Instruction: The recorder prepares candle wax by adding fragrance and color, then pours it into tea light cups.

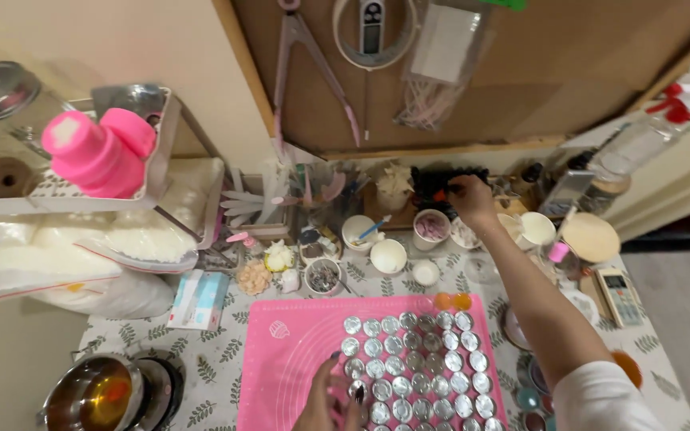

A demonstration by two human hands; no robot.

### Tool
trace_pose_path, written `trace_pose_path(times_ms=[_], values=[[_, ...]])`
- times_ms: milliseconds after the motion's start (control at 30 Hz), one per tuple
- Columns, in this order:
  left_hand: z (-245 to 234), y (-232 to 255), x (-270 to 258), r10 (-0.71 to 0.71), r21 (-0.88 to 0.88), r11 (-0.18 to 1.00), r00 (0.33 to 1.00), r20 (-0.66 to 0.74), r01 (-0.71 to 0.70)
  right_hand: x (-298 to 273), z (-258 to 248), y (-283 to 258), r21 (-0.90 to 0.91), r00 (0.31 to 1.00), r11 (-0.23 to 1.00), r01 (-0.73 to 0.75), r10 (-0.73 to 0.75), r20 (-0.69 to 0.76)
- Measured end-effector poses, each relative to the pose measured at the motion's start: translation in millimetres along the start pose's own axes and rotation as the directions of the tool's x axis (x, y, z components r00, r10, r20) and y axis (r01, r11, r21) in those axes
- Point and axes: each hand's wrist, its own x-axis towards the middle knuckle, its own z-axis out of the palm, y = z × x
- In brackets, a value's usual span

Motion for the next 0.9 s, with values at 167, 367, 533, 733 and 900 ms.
trace_pose_path(times_ms=[167,367,533,733,900], values=[[20.0,-78.2,-10.6,0.001,-0.179,0.984,0.991,-0.136,-0.025,7.5,15.6,-4.9,-0.134,0.98,0.971,0.2,-0.201,0.008],[-33.2,-42.3,-27.4,-0.036,-0.124,0.992,0.991,-0.133,0.02,-25.7,-12.6,-82.4,-0.112,0.937,0.937,0.332,-0.341,-0.079],[-66.0,-43.5,-46.1,0.298,0.322,0.922,0.926,-0.23,-0.217,-129.9,20.8,-177.0,0.012,0.919,0.966,0.258,-0.249,0.307],[-140.2,27.5,-65.6,0.093,0.074,0.995,0.936,-0.34,-0.072,-196.9,75.2,-216.1,0.072,0.888,0.993,0.099,-0.12,0.444],[-178.3,-18.5,-90.3,-0.165,-0.003,0.984,0.908,-0.386,0.178,-211.0,105.1,-198.5,0.202,0.974,0.972,0.118,-0.153,0.169]])
